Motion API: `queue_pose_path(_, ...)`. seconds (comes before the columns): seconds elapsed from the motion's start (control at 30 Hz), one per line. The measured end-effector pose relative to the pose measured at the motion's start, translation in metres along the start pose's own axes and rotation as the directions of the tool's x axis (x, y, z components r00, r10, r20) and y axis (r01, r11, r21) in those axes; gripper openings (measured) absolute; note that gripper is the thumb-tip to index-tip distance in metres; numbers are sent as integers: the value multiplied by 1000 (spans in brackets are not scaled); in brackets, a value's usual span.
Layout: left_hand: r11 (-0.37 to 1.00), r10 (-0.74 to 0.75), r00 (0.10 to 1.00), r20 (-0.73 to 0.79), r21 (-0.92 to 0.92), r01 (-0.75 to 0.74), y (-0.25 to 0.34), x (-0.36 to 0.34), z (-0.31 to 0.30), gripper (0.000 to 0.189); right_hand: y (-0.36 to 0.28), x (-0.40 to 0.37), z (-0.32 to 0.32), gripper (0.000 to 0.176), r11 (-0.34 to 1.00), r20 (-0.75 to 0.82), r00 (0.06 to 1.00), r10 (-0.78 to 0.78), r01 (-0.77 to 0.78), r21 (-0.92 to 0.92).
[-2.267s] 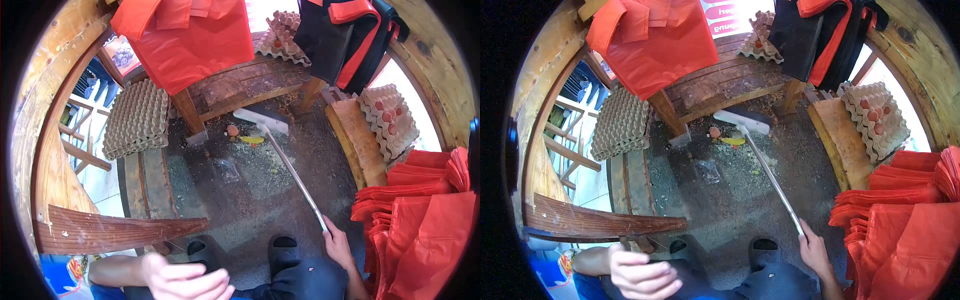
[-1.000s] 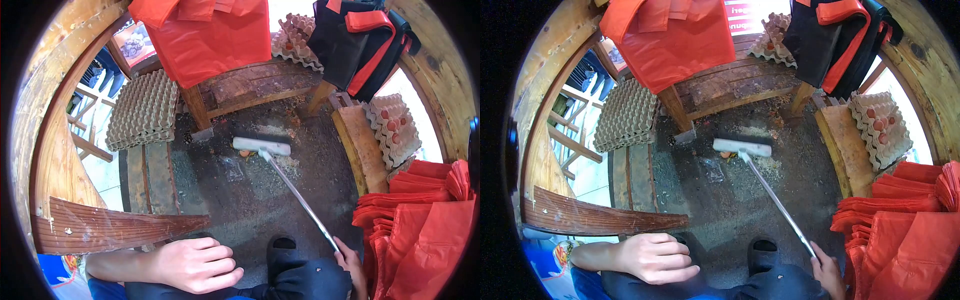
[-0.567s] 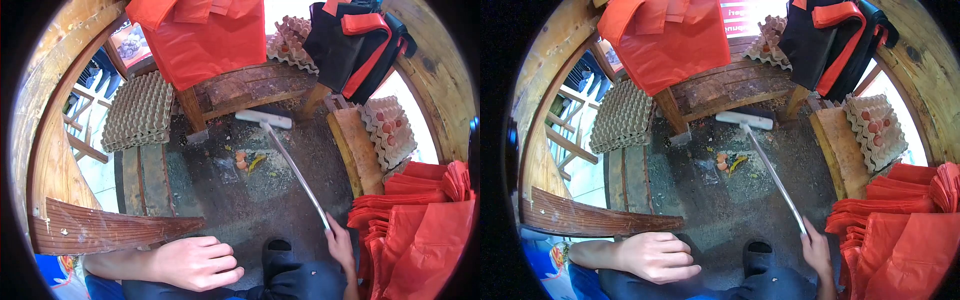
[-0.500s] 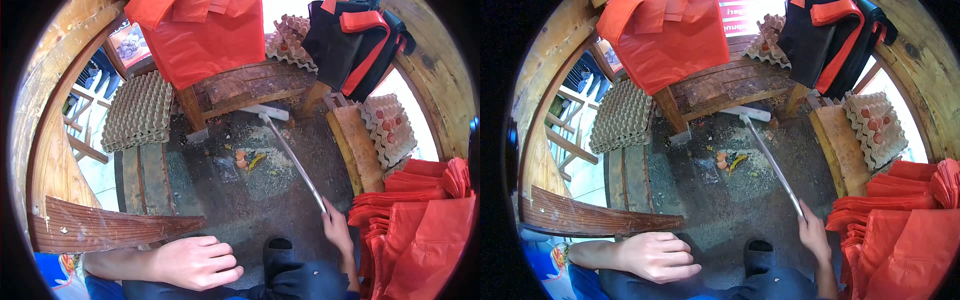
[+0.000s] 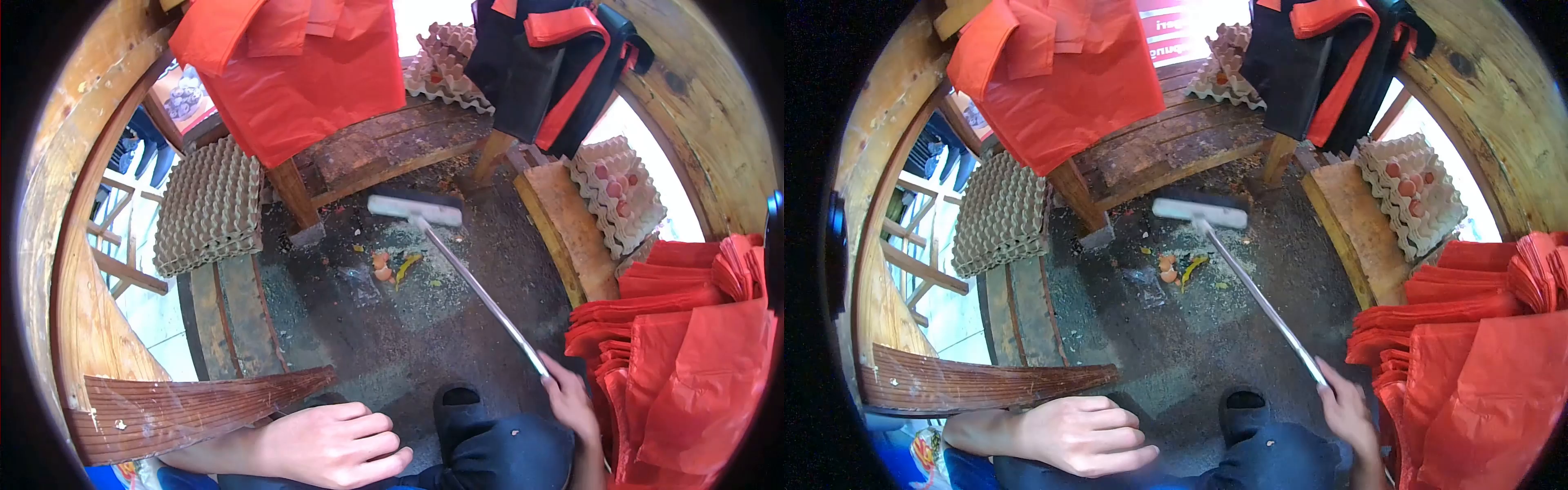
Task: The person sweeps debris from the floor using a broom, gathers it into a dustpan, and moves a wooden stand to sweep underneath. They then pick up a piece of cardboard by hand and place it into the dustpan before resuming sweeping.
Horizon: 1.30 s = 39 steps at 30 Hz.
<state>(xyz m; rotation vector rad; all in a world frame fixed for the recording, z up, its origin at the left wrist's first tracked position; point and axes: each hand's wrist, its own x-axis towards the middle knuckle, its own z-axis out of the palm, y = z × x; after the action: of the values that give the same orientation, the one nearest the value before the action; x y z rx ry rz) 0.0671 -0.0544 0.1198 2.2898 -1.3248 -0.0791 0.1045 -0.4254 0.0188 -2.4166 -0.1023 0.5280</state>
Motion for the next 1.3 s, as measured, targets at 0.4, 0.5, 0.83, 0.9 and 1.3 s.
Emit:
queue_pose_path(0.4, 459, -829, 538, 156, -360, 812, 65, -16, -50, 30, -47, -9, -19, 46, 962, 126, 955, 267, -272, 22)
queue_pose_path(0.5, 494, -869, 495, -13, 34, 869, 94, -10, -52, 33, -79, -30, -56, 46, 953, 125, 951, 283, -293, 76)
queue_pose_path(0.83, 208, -978, 209, 1, -80, 975, 140, 1, -63, 47, -114, 61, -51, 43, 928, 168, 925, 341, -360, 97)
queue_pose_path(0.9, 200, -980, 200, -11, -108, 974, 161, 6, -67, 40, -145, 33, -94, 44, 752, 455, 725, 517, -639, 163)
queue_pose_path(1.3, -205, -732, -336, 593, 279, 938, 270, 84, -78, 89, -128, 64, -110, 39, 709, 315, 728, 608, -677, 197)
